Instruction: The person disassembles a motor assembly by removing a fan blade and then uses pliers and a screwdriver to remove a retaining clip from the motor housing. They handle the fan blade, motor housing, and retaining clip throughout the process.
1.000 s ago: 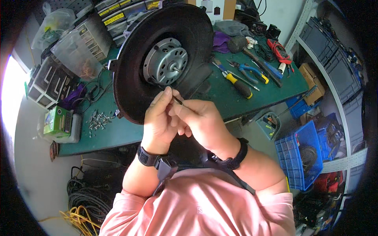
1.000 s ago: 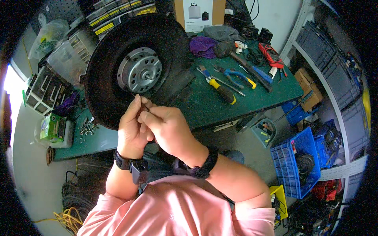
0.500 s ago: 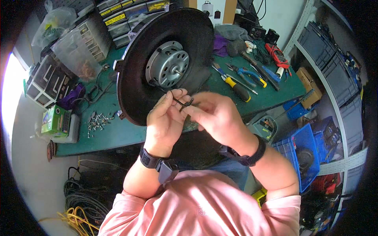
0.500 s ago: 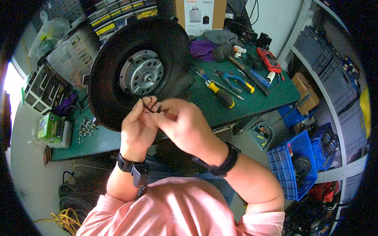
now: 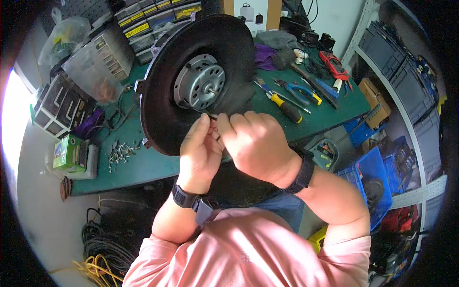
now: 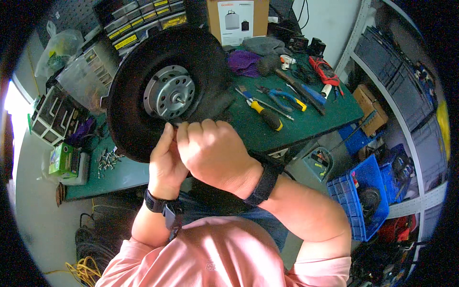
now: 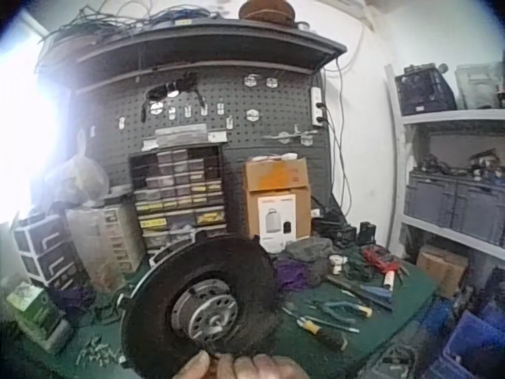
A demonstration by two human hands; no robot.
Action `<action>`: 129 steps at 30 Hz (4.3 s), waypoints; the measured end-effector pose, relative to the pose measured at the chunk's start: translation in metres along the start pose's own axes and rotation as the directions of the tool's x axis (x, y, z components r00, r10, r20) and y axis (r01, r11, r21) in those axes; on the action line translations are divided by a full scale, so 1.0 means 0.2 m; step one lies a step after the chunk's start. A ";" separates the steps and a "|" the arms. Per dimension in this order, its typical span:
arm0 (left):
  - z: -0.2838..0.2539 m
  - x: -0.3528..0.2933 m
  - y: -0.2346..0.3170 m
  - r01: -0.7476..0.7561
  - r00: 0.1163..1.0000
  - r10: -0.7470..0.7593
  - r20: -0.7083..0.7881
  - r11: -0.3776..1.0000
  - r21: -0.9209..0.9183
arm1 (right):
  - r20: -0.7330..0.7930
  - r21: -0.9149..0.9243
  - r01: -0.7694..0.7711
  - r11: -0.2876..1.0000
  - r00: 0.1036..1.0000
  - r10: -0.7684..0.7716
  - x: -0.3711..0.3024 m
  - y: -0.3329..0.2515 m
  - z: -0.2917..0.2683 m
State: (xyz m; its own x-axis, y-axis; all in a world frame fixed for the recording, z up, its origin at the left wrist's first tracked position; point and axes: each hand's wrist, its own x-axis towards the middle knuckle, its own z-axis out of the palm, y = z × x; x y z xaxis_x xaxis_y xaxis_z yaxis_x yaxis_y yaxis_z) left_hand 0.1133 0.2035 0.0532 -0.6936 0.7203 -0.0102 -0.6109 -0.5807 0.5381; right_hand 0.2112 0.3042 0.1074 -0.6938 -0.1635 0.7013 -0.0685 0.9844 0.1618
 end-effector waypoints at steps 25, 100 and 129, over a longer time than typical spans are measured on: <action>0.00 -0.03 0.07 -0.005 0.998 0.000 0.063 0.997 0.073 | -0.036 0.245 -0.165 0.955 0.983 0.179 -0.06 0.01 0.04; -0.06 -0.01 0.03 0.041 0.992 -0.044 0.122 0.999 0.020 | 0.800 0.570 -0.483 -0.665 0.510 0.315 -0.12 -0.05 0.11; -0.06 0.01 0.02 0.029 0.990 -0.031 0.138 0.999 0.018 | 0.788 0.550 -0.416 -0.724 0.547 0.284 -0.16 -0.03 0.13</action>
State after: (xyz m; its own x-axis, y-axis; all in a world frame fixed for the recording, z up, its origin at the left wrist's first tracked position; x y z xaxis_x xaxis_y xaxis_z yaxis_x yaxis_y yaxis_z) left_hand 0.1041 0.1983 0.0453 -0.6150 0.7835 0.0891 -0.6236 -0.5525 0.5531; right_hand 0.2159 0.3055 0.0654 -0.9634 0.2411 -0.1174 -0.0563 -0.6097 -0.7906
